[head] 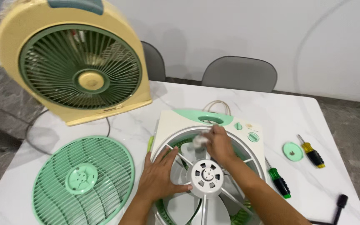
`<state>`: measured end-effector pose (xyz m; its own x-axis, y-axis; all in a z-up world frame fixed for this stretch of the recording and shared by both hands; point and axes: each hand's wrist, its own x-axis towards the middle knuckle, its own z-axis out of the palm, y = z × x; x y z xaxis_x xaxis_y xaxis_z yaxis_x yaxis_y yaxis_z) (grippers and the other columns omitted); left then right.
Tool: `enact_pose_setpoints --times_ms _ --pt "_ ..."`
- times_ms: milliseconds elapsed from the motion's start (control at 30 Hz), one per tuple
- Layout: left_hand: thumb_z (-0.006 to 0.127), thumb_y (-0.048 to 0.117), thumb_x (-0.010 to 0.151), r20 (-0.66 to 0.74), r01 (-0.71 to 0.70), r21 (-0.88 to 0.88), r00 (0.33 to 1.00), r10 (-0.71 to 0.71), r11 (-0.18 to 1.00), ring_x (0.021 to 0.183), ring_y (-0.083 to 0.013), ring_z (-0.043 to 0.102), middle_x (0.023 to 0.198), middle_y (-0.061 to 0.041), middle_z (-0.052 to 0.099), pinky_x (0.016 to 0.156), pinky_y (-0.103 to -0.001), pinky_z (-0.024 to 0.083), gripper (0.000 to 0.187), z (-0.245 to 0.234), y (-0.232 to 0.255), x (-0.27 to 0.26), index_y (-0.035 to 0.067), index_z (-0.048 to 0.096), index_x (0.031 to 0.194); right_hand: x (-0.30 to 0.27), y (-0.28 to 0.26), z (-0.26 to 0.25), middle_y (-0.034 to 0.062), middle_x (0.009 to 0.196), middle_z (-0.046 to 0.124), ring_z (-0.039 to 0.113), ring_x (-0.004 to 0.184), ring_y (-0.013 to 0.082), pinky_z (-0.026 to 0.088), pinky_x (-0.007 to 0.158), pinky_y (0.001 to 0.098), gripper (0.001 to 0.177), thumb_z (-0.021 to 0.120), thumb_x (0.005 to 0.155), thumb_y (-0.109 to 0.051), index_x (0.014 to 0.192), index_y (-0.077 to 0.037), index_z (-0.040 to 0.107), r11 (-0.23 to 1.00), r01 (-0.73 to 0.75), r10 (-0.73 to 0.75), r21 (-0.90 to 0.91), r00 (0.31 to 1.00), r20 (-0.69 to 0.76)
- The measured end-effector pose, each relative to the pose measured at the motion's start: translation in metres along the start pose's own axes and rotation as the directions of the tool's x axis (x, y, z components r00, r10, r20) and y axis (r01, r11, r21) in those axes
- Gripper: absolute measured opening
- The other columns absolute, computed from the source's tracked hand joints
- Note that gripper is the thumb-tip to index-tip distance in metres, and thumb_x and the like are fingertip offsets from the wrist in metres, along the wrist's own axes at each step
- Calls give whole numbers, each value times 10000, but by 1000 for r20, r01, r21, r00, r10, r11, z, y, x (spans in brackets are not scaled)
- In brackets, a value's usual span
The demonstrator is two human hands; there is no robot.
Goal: The person disassembles a light green and white electric fan on a white table. They use a yellow-handled screwdriver to remove the central cap, then a green-handled screwdriver to remove screws from the front grille. After removing the grille, they wipe the fan blades and the grille with a white cloth.
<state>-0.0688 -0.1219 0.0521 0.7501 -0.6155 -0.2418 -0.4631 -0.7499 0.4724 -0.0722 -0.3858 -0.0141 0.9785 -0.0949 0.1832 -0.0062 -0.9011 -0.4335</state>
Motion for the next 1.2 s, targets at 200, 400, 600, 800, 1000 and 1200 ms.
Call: enact_pose_setpoints --times_ms 200,400,600,800,1000,1200 --pt "892 669 628 -170 -5 -216 985 -33 976 1531 -378 127 1647 -225 235 1172 -542 103 1257 11 -13 8 45 304 1547 -14 5 -39 49 1063 693 687 994 221 571 881 373 323 714 794 -21 1067 -157 819 923 -291 210 254 930 301" --pt "696 351 919 -533 -143 -177 846 27 974 1448 -394 354 1491 -243 460 1183 -568 238 707 42 -29 12 -37 418 1440 64 -27 -26 98 1173 667 693 1031 216 601 910 343 316 652 884 -47 1161 -132 777 889 -123 100 441 992 75" --pt "648 293 935 -478 -129 -208 878 15 970 1422 -429 347 1484 -294 444 1157 -547 238 675 45 -37 17 -105 402 1421 88 -56 43 144 1423 602 586 1243 286 479 1047 410 611 581 803 108 1354 -140 670 951 215 -272 224 926 264" --pt "596 297 973 -460 -133 -262 888 -3 956 1438 -416 349 1492 -283 443 1174 -504 258 598 42 -35 14 -96 446 1397 110 -18 22 103 1593 334 348 1427 294 305 1172 447 716 463 857 50 1526 -195 390 970 -134 209 -203 889 407" --pt "590 251 973 -459 -168 -241 888 40 956 1440 -421 346 1499 -293 430 1164 -509 264 583 42 -39 15 -112 435 1402 118 -73 62 60 1687 160 183 1553 277 98 1232 578 695 442 941 -104 1595 -239 246 987 133 -57 -94 822 566" --pt "632 209 920 -494 -153 -201 869 35 968 1433 -416 364 1471 -282 461 1161 -519 265 604 44 -37 17 -113 435 1392 129 -3 39 103 1658 325 291 1544 310 29 1307 567 558 339 1057 -181 1613 -181 295 952 -242 303 -189 836 457"
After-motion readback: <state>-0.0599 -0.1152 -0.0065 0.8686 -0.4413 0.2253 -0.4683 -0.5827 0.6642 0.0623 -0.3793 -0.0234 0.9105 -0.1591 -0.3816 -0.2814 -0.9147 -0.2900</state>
